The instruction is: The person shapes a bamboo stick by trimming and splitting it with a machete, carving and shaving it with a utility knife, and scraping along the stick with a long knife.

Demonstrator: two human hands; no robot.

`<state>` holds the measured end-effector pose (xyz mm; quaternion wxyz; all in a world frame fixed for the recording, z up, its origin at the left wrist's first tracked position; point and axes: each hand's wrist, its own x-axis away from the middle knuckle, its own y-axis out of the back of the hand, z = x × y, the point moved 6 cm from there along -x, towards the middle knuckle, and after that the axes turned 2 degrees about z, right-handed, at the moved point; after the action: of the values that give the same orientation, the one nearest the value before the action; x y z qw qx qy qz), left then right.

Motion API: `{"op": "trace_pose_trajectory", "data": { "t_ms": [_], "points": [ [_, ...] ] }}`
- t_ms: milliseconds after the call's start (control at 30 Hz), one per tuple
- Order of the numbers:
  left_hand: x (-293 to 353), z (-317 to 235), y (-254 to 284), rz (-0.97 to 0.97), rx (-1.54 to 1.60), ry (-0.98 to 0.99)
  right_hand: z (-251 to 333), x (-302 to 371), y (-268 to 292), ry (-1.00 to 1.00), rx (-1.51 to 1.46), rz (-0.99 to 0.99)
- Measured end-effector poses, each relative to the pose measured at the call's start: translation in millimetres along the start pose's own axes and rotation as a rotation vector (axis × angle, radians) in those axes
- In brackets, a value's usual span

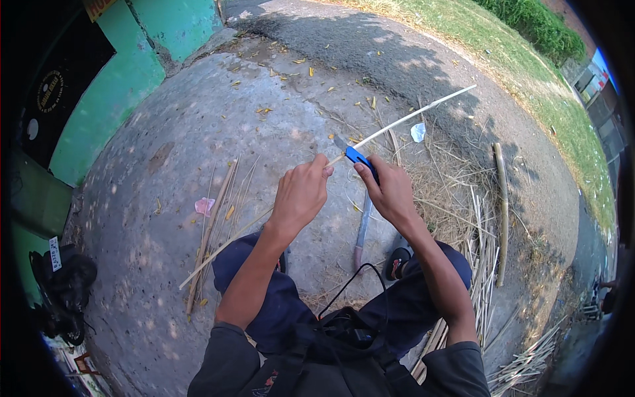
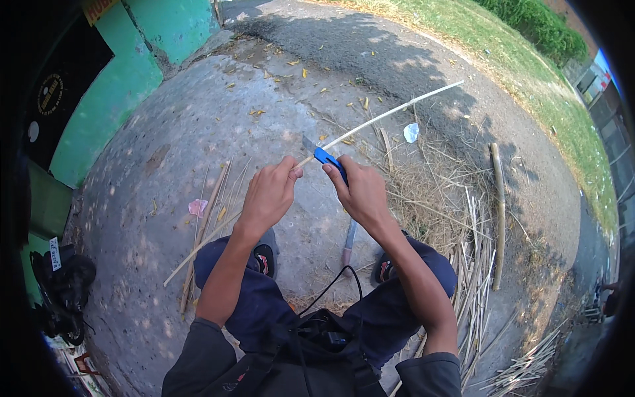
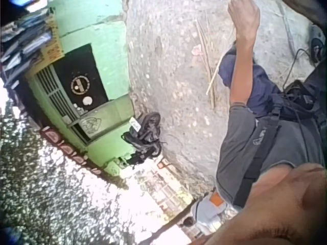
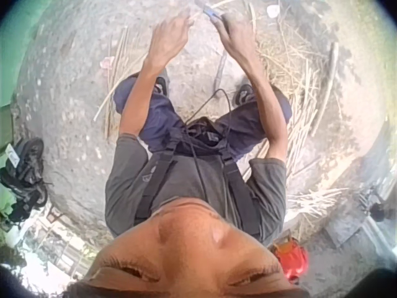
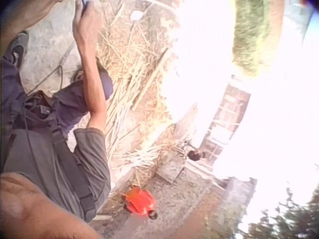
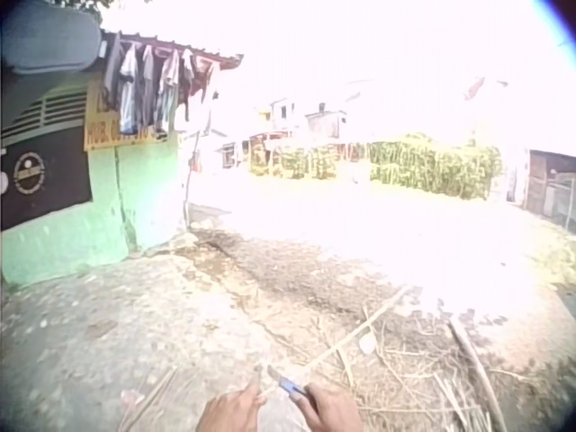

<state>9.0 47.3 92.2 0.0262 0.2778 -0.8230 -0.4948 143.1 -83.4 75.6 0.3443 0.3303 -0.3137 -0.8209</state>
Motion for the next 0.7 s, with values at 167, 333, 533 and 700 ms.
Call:
{"op": "trace_pose_trajectory", "data": {
  "t_ms": [167,333,533,700],
  "points": [
    [1.7,4.9,3.3,-0.026,0.078,0.001,2.7,-1.2,-9.1,0.011,-0.013,-0.013],
    [5.3,5.6,8.5,0.019,0.203,0.020,4.5,-0.2,-13.8,0.030,-0.026,-0.032],
    [9.5,3.8,14.5,0.015,0.218,0.034,-19.4,-10.5,2.5,-0.109,-0.014,-0.101],
    [13.0,3.7,22.8,-0.026,0.266,-0.003,-18.8,-6.6,7.8,-0.042,0.039,-0.151]
  ]
}}
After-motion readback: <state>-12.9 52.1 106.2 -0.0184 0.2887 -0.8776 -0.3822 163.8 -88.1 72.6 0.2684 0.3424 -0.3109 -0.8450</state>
